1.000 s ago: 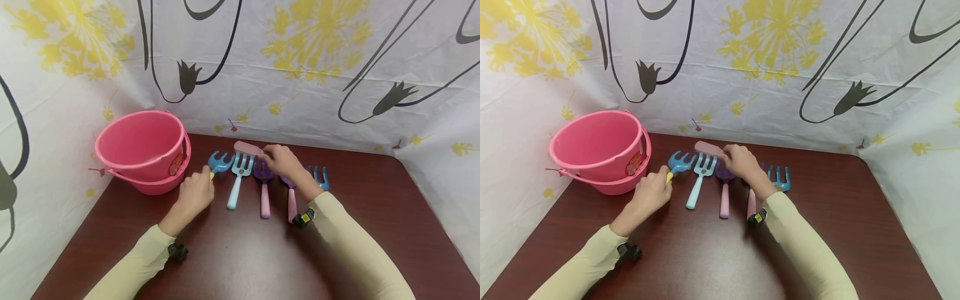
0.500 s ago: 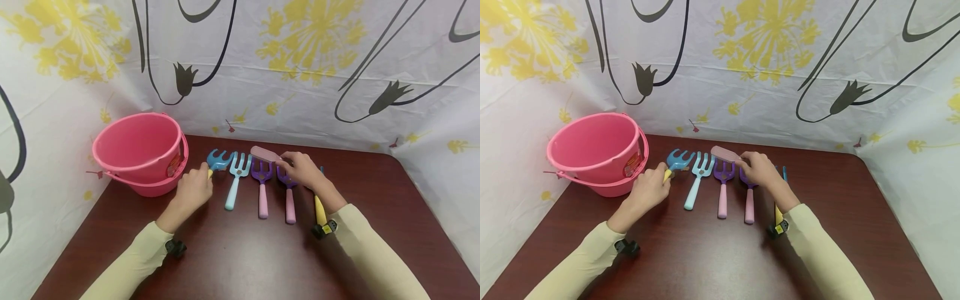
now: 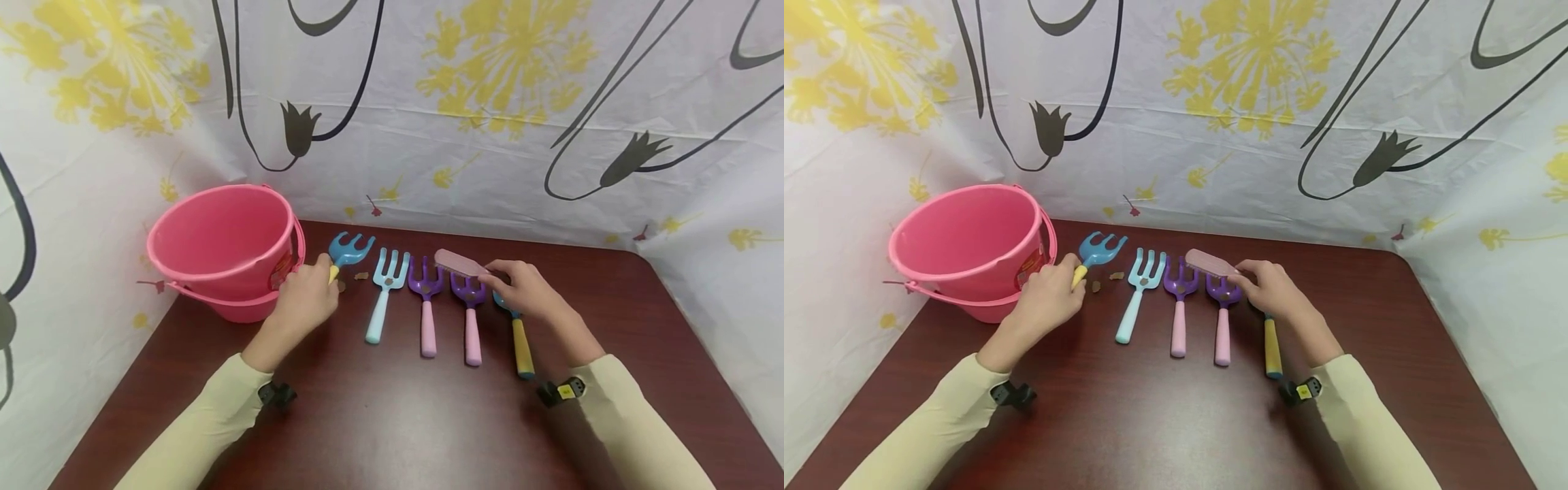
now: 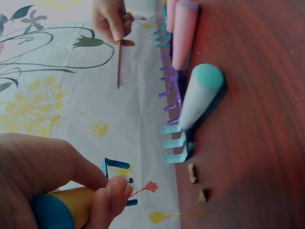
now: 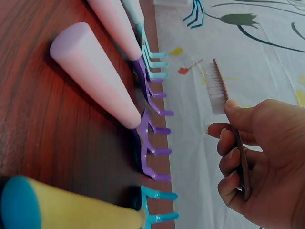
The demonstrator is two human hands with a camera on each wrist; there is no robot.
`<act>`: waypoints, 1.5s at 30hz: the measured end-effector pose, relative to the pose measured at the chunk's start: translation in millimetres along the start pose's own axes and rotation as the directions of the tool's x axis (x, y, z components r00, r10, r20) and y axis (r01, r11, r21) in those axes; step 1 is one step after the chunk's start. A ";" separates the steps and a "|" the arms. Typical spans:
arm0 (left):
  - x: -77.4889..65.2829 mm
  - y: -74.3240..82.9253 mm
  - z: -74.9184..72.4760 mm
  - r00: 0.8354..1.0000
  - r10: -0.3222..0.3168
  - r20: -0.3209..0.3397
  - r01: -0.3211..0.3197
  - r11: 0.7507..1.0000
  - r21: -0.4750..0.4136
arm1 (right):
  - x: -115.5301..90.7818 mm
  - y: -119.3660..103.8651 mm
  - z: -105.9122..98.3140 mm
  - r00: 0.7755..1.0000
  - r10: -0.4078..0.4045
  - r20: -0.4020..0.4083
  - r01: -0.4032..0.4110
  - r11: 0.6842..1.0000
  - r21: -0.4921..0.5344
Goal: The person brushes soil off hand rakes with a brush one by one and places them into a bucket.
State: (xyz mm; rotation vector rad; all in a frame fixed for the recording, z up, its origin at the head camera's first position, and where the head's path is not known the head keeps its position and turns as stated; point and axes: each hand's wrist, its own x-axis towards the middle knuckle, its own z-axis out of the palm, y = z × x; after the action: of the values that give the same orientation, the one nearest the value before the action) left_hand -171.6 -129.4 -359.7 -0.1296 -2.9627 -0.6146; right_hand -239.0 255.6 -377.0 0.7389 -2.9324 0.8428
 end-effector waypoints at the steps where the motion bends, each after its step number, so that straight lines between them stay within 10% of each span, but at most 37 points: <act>1: 0.0 0.4 -2.7 1.000 -0.001 0.001 0.001 1.000 -0.006 | -1.8 0.1 -1.5 1.000 0.006 0.000 -0.006 1.000 0.003; 28: 3.3 -1.7 -58.8 0.993 0.056 -0.101 -0.062 0.996 -0.059 | -27.3 16.1 -30.3 0.997 0.051 -0.066 -0.050 0.999 0.015; 45: -8.4 -11.9 -102.5 0.994 -0.020 -0.104 0.011 0.996 -0.090 | -34.6 23.9 -35.9 0.995 0.052 -0.083 -0.052 0.999 0.011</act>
State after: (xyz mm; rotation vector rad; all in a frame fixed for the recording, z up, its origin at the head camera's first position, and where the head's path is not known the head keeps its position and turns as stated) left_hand -155.0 -181.9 -272.0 -0.0793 -2.8392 -0.7326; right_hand -223.2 306.6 -362.7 0.6144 -2.8874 0.8684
